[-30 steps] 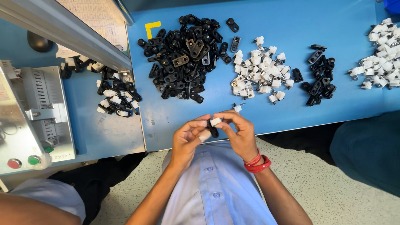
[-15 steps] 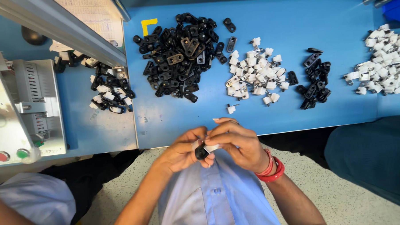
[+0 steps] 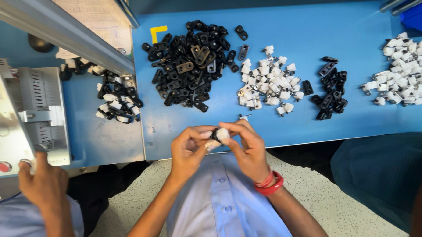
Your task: The person repeatedly picks a black plastic housing and a white plastic connector from piles on a blue workbench, aligns them, and presses them together by hand. The assembled units are placed into a growing pile to the left. The process is continuous and repetitive throughout the clip.
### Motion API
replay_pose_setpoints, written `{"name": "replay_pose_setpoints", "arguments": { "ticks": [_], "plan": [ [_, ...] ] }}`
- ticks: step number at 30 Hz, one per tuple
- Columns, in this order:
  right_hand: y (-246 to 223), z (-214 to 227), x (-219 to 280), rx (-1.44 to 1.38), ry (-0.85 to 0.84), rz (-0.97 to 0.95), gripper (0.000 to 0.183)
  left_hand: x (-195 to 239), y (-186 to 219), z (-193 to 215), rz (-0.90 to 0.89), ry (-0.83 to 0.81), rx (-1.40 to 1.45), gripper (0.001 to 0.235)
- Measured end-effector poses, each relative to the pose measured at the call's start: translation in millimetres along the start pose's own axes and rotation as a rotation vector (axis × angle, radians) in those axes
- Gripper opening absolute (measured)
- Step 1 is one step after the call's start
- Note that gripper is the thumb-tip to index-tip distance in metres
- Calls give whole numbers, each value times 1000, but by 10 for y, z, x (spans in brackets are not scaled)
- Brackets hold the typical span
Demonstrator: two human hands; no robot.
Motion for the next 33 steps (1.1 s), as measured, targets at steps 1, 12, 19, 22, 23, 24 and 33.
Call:
{"name": "replay_pose_setpoints", "arguments": {
  "ticks": [1, 12, 19, 22, 23, 24, 33],
  "plan": [
    [40, 36, 7, -67, -24, 21, 35, -10, 1, 8, 129, -61, 299, 18],
    [43, 11, 34, 151, -126, 303, 32, 61, -122, 135, 547, -252, 405, 14],
    [-153, 115, -72, 478, -83, 500, 36, 121, 426, -17, -120, -6, -629, 27],
    [-157, 170, -53, 444, -39, 493, 37, 140, 445, -147, -125, 42, -595, 27],
    [-149, 183, -54, 426, -25, 489, 37, 132, 394, -181, 8, 43, -386, 24],
    [-134, 197, -65, 306, -1, 461, 37, 111, 319, -219, 139, 42, -177, 21],
    [-291, 428, -229, 438, -100, 448, 35, 3, -161, -370, 240, 93, 256, 14]
  ]
}}
Point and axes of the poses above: each hand's wrist, its own x-axis away from the middle knuckle, its own z-axis out of the back of the hand, y = z × x, the point moved 1 cm from there along -x, towards the middle knuckle, and after that the axes turned 8 degrees about z, right-handed, at the moved point
